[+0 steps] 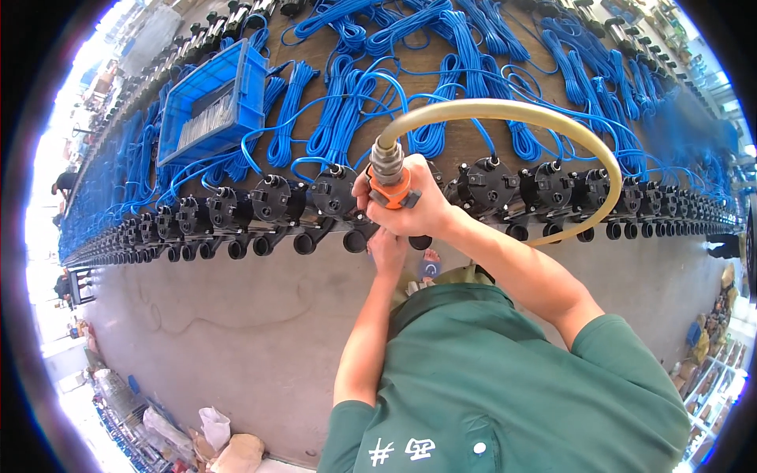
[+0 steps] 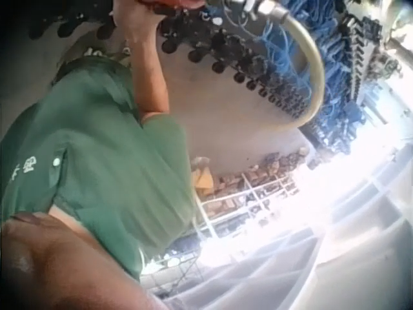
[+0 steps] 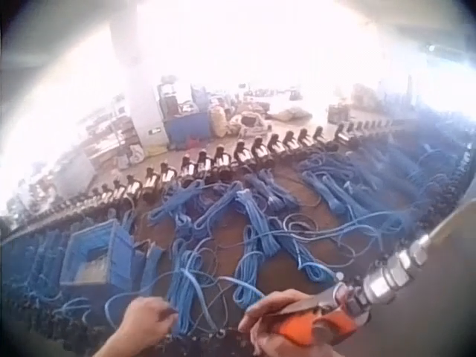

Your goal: The person uses a pneumatic screwdriver to fasten bolts on the top covers of multiple submersible pumps arranged in a row on a long workbench, handling each pump sequentially.

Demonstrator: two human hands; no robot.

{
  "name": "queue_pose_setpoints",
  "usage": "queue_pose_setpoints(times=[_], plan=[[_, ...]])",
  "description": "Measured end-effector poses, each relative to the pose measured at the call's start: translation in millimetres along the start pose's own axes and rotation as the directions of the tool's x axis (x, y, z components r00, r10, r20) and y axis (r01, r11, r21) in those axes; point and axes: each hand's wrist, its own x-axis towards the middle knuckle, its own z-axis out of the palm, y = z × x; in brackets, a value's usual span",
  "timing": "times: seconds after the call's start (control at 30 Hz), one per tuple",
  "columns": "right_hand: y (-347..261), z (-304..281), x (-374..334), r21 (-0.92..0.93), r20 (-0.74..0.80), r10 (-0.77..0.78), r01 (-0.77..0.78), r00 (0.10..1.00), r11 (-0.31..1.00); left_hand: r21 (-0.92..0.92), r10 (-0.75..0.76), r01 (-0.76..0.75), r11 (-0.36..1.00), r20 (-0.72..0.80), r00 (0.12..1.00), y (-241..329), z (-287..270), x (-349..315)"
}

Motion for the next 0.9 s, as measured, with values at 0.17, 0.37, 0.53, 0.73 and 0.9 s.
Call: queue_pose_setpoints(times=[0.17, 0.37, 0.53, 0.73, 0.9], plan=[[-8, 2, 6, 0.025, -0.008, -0.032, 0.032, 0.999, 0.999, -0.044, -0.044, 0.049, 0.998, 0.105, 0.993, 2, -28, 2], [-74, -73, 2, 0.306, -0.362, 0.006, 0.113, 0.932, 0.945, -0.034, 0.218, -0.217, 0.976, 0.022, 0.976, 137, -203, 156], [-67, -96, -23, 0.234, -0.642, -0.009, 0.207, 0.767, 0.950, 0.036, 0.243, -0.499, 0.866, 0.842, 0.482, 124, -146, 300], [-44, -97, -46, 0.196, -0.844, 0.106, 0.119, 0.525, 0.973, -0.507, 0.513, -0.534, 0.677, 0.845, -0.152, 66, 5, 295], [-44, -85, -45, 0.096, -0.925, 0.065, 0.066, 0.373, 0.993, -0.758, 0.671, -0.325, 0.565, 0.652, -0.353, 72, 62, 283]])
